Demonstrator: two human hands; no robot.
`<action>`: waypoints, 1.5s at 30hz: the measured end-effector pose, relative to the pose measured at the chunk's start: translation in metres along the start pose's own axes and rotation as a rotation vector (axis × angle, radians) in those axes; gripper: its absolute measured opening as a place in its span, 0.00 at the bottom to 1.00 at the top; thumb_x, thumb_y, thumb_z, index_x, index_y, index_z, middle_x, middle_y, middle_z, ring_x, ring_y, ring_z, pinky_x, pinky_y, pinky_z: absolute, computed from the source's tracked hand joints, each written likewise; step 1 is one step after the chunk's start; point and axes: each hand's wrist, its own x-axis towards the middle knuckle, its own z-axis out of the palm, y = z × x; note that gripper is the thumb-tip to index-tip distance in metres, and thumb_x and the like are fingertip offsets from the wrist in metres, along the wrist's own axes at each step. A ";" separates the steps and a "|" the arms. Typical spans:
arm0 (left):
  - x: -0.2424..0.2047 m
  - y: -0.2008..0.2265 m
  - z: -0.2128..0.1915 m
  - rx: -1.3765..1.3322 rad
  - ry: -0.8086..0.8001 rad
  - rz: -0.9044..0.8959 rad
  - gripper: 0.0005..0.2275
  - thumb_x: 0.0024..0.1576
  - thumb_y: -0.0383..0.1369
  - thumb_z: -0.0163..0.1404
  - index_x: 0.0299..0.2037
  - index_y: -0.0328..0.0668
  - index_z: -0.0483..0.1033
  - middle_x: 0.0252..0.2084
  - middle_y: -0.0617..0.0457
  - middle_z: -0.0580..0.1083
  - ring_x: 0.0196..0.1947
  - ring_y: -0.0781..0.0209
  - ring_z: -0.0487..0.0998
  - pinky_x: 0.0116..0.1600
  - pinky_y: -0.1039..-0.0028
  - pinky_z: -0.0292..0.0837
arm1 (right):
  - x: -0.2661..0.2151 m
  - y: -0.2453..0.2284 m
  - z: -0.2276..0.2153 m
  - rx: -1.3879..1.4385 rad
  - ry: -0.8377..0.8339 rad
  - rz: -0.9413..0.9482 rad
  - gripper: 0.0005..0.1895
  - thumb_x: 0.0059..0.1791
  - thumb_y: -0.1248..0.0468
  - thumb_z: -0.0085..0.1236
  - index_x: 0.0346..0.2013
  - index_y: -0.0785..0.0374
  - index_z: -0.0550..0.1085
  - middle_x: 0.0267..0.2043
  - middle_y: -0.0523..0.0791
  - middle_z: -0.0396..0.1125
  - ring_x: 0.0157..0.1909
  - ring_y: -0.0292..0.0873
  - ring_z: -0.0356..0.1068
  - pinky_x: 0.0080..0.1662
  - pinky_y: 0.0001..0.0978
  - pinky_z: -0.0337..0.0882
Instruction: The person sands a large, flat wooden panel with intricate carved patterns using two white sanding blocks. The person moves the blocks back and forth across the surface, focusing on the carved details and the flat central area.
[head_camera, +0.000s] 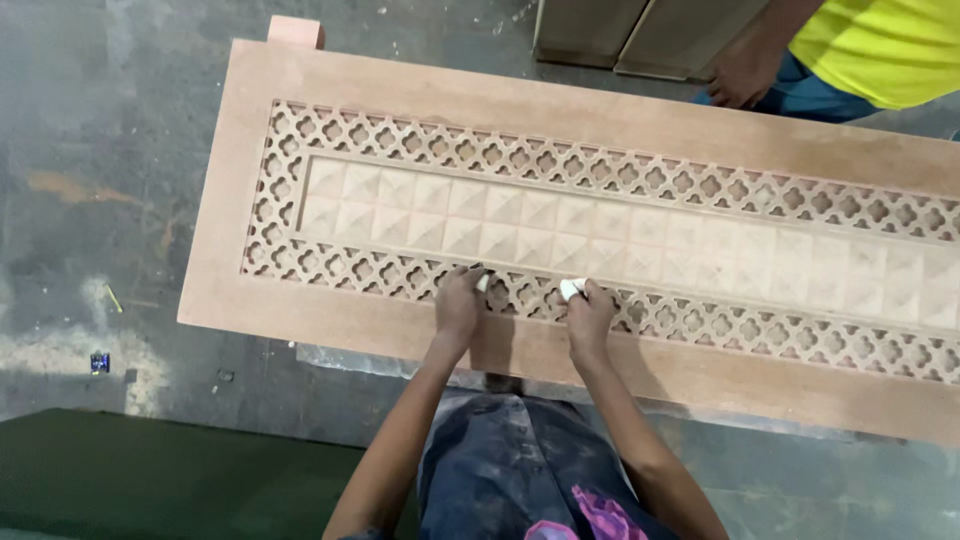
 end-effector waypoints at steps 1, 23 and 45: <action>-0.003 -0.005 0.007 0.012 -0.005 0.033 0.16 0.48 0.23 0.50 0.46 0.39 0.82 0.47 0.40 0.77 0.50 0.38 0.75 0.53 0.54 0.71 | 0.002 -0.002 0.003 0.003 0.016 -0.014 0.04 0.50 0.70 0.52 0.32 0.66 0.75 0.29 0.41 0.70 0.29 0.33 0.70 0.30 0.26 0.66; 0.016 0.015 0.033 0.347 -0.258 -0.102 0.08 0.50 0.25 0.52 0.39 0.37 0.78 0.46 0.40 0.75 0.49 0.39 0.76 0.52 0.53 0.73 | 0.003 -0.019 0.001 -0.338 0.169 -0.482 0.04 0.48 0.73 0.57 0.30 0.72 0.71 0.29 0.51 0.65 0.32 0.48 0.65 0.37 0.39 0.64; 0.014 0.010 0.031 0.190 -0.340 -0.370 0.10 0.56 0.28 0.51 0.45 0.38 0.82 0.46 0.39 0.79 0.48 0.41 0.79 0.56 0.57 0.74 | -0.023 -0.033 0.019 -0.582 0.180 -0.677 0.09 0.46 0.64 0.56 0.38 0.66 0.74 0.47 0.52 0.69 0.54 0.60 0.64 0.57 0.54 0.62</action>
